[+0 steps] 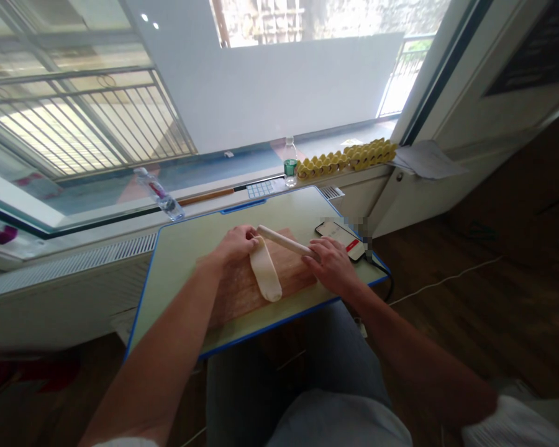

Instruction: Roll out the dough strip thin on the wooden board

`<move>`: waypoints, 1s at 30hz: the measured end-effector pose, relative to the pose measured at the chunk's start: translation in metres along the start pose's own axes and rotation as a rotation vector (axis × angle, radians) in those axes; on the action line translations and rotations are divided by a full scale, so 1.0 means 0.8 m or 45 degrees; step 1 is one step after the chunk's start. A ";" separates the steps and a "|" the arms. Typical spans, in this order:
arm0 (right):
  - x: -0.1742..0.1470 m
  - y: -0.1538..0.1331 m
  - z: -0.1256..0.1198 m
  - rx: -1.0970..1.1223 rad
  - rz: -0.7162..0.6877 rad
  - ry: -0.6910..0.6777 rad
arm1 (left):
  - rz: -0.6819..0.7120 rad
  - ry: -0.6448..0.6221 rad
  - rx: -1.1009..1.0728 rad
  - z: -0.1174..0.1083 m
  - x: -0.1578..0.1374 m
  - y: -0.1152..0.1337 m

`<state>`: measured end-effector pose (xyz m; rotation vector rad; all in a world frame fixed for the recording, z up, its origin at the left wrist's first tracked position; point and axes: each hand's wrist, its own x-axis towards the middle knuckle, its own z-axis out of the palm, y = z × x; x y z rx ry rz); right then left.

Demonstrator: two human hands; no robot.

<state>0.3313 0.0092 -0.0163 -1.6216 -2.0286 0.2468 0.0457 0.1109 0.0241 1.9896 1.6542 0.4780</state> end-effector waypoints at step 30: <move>-0.003 -0.005 -0.003 0.246 -0.235 -0.036 | -0.222 0.393 -0.379 -0.016 -0.034 -0.061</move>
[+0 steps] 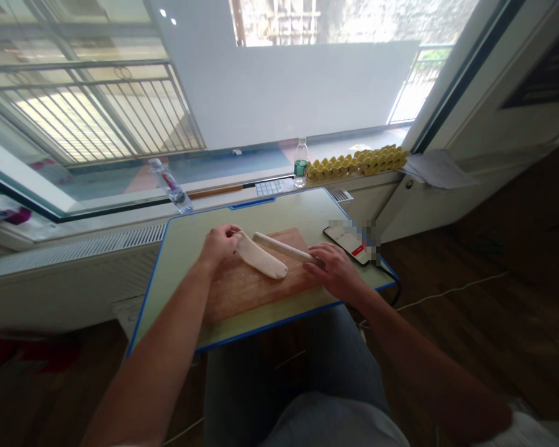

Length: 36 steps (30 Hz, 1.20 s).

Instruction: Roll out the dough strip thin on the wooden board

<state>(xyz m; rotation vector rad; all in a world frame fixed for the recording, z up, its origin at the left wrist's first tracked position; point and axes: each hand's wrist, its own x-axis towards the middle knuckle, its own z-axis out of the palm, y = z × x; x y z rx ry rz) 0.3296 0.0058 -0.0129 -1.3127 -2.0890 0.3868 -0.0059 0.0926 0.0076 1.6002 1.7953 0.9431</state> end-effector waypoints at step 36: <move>0.003 -0.020 0.016 -0.119 -0.087 -0.135 | 0.419 0.277 0.545 0.079 -0.248 0.022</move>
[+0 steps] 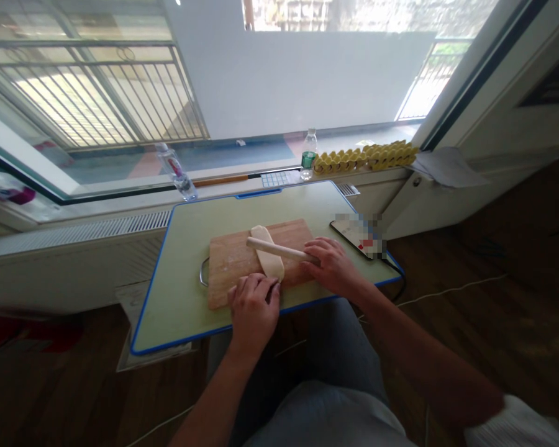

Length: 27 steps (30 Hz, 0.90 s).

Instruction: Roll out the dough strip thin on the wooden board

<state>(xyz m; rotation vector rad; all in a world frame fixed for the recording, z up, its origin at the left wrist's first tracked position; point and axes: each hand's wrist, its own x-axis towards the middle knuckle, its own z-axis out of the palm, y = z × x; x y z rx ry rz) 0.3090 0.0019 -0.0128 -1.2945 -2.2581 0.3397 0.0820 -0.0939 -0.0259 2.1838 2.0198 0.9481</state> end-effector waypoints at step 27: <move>-0.004 0.015 -0.010 -0.030 -0.003 -0.019 | 0.032 0.003 -0.099 -0.004 0.003 -0.020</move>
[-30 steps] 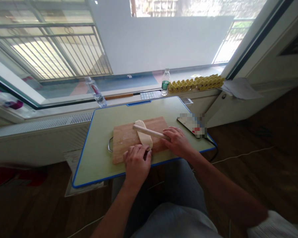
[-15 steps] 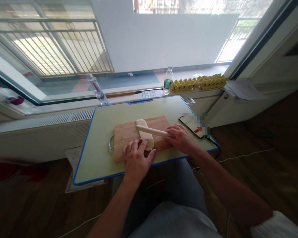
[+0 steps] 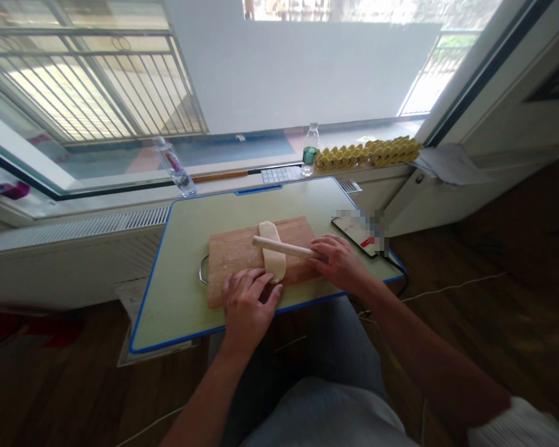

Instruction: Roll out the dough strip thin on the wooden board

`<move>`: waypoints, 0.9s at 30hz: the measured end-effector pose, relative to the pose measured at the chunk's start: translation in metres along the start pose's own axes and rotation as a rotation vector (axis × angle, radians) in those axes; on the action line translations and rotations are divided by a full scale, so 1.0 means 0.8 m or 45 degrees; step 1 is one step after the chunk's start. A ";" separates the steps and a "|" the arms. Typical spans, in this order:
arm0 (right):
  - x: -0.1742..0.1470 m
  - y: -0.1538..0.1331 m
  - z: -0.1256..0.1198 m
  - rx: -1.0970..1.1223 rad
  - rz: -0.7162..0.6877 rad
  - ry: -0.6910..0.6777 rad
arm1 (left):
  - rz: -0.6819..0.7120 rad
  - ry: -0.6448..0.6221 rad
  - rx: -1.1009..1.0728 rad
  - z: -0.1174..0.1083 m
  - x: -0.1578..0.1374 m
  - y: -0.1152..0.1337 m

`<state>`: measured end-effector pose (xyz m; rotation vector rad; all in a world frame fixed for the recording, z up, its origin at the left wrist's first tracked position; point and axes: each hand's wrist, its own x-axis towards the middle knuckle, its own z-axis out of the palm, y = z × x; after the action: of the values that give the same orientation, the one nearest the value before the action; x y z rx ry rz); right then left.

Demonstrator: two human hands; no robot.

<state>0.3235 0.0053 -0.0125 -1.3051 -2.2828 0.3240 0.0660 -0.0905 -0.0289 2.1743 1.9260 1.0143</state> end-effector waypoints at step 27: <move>-0.025 -0.018 -0.010 -0.015 -0.094 -0.065 | -0.124 0.273 -0.071 -0.051 0.027 -0.005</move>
<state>0.3257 -0.0194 -0.0052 -1.2283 -2.3723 0.3229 0.0419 -0.0848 0.0102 1.9925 2.0402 1.3140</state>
